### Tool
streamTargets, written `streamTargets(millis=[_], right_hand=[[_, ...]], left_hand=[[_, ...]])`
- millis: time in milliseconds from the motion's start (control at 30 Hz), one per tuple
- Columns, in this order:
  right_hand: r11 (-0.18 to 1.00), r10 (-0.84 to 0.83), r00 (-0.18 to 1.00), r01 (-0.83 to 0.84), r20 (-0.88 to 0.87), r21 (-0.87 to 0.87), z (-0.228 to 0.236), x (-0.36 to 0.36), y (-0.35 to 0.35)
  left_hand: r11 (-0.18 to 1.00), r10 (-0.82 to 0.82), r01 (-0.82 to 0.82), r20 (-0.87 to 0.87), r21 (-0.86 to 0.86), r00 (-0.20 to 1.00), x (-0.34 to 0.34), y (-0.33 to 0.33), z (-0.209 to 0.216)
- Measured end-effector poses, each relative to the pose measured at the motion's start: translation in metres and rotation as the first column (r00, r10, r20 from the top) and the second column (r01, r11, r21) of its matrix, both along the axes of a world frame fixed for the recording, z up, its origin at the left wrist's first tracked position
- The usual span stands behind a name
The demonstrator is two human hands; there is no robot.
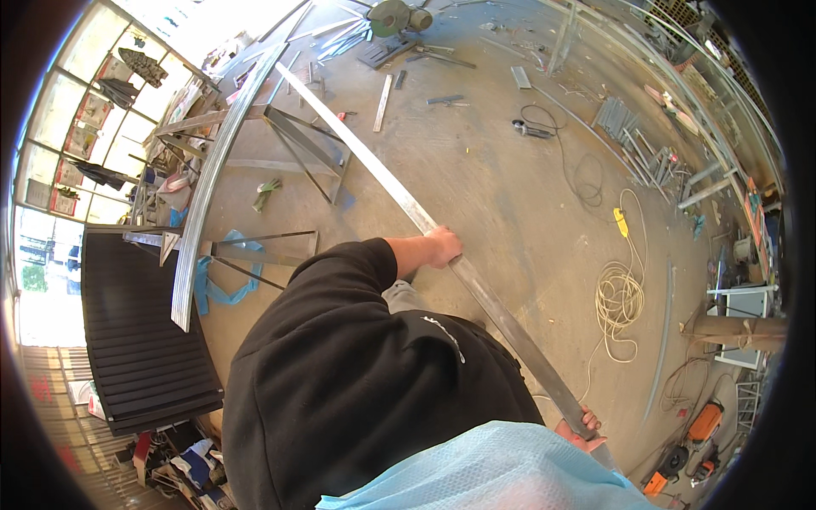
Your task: The person measures a long metal bar with a tape measure and marks it with a pen. They then position the bar under a chop saw and cut it at the marked point. After cutting, the person picks up the cut piece and walks across the workshop floor.
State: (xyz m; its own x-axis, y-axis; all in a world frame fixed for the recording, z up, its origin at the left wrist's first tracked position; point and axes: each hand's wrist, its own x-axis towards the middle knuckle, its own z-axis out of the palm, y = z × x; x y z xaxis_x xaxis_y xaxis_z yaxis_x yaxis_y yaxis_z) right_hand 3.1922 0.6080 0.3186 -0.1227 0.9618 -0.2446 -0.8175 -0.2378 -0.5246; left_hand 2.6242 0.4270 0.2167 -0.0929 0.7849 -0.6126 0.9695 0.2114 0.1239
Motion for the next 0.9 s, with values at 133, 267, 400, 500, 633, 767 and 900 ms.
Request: streamTargets(millis=[133, 267, 400, 500, 633, 767, 900], right_hand=[[0.995, -0.100, 0.993, 0.099, 0.059, 0.019, 0.010, 0.075, 0.020], [0.987, -0.020, 1.000, 0.017, 0.019, 0.160, 0.015, 0.126, 0.032], [0.981, 0.045, 0.998, -0.036, -0.044, 0.193, 0.023, 0.148, 0.039], [0.986, 0.069, 0.994, -0.055, -0.087, 0.158, 0.028, 0.150, 0.039], [0.990, 0.050, 0.997, -0.042, -0.056, 0.134, 0.035, 0.155, 0.039], [0.999, 0.019, 1.000, -0.019, -0.010, 0.047, 0.041, 0.166, 0.032], [0.999, 0.028, 0.999, -0.030, 0.028, 0.040, 0.033, 0.170, 0.022]], left_hand=[[0.999, -0.014, 0.014, -0.005, 0.037, 1.000, 0.088, 0.003, 0.013], [0.999, 0.019, -0.020, 0.021, 0.049, 1.000, 0.141, 0.004, 0.031], [0.995, 0.032, -0.031, -0.017, 0.092, 0.999, 0.157, 0.007, 0.040], [0.980, 0.106, -0.102, -0.013, 0.172, 0.994, 0.162, 0.002, 0.039], [0.947, 0.146, -0.137, -0.008, 0.289, 0.989, 0.168, -0.007, 0.037], [0.956, 0.162, -0.149, -0.031, 0.251, 0.986, 0.177, -0.011, 0.038], [0.955, 0.169, -0.151, -0.053, 0.254, 0.984, 0.187, -0.014, 0.032]])
